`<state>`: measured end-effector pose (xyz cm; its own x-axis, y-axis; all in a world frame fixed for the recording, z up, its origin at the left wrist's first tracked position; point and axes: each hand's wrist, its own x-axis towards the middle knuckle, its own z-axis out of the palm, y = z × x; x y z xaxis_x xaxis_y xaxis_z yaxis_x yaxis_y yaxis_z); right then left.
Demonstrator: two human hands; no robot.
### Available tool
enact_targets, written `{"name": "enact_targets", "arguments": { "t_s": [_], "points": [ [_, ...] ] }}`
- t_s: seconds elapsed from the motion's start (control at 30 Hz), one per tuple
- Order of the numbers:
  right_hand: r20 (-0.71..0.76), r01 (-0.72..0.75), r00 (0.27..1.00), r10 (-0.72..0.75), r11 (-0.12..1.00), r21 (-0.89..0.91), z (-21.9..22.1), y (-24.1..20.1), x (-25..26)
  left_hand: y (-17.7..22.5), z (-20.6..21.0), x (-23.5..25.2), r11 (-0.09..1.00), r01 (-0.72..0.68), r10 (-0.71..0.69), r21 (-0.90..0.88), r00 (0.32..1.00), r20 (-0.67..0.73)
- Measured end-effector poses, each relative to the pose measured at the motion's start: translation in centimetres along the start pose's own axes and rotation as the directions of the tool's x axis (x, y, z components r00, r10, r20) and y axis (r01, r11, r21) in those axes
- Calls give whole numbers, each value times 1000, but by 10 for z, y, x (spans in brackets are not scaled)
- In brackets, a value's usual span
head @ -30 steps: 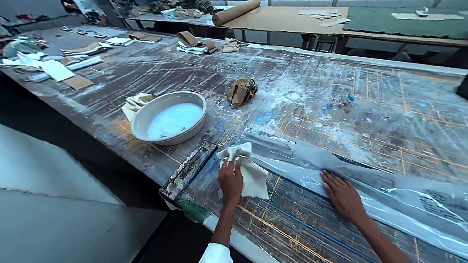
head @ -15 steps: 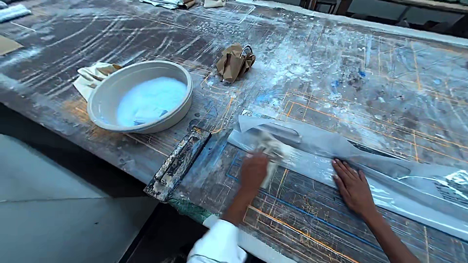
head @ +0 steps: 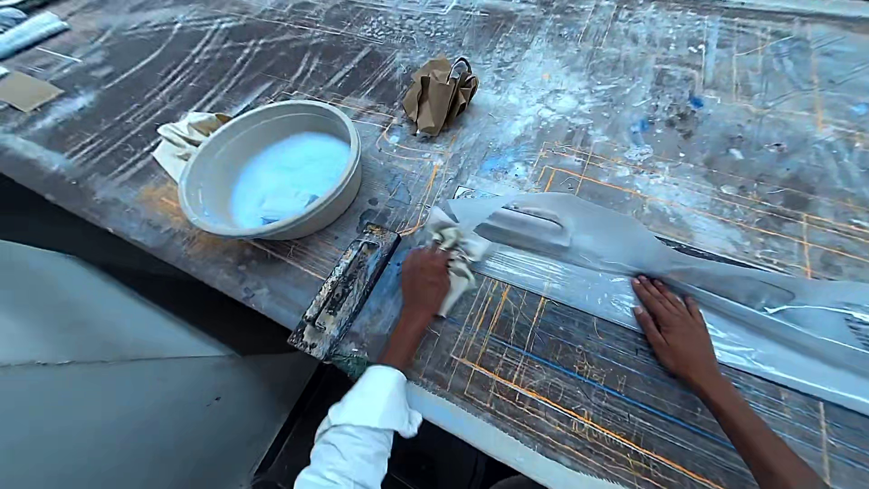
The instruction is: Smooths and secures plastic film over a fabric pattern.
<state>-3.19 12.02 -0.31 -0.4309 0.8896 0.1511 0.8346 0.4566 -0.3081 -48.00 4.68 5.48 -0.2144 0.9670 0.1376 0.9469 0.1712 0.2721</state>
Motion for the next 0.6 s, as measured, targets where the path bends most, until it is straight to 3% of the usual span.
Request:
{"name": "enact_targets", "arguments": {
  "t_s": [0.03, 0.1, 0.2, 0.27, 0.33, 0.4, 0.47, 0.53, 0.6],
  "points": [
    [0, -2, 1000, 2, 1000, -1, 1, -1, -1, -8, -10, 7, 997, 73, -73, -12, 997, 21],
    [12, -7, 1000, 7, 1000, -4, 2, 0, -4, 19, -11, 5, 994, 101, -100, -47, 995, 27],
    [-5, -2, 1000, 2, 1000, 6, 2, 1, 2, 88, 35, -25, 974, -209, 202, -82, 976, -86],
    [7, 3, 1000, -3, 1000, 1, 0, 1, 3, 76, 45, -25, 958, -279, 274, -69, 958, -83],
    [23, -3, 1000, 3, 1000, -6, -3, 0, -2, 30, 27, -9, 988, -154, 153, -18, 987, -59],
    [17, 0, 1000, 0, 1000, -7, -4, -1, 4, -6, 0, 12, 998, 62, -62, -20, 997, -43],
    [13, -10, 1000, 10, 1000, -1, -4, -1, 2, 5, -9, 17, 989, 134, -137, -56, 990, -42],
    [25, -17, 1000, 17, 1000, 0, -4, -2, 1, 53, 11, -7, 995, -81, 75, -58, 991, -110],
    [12, -14, 1000, 14, 1000, 5, -4, -2, 2, 81, 38, -26, 941, -321, 304, -109, 941, -147]
  ]
}}
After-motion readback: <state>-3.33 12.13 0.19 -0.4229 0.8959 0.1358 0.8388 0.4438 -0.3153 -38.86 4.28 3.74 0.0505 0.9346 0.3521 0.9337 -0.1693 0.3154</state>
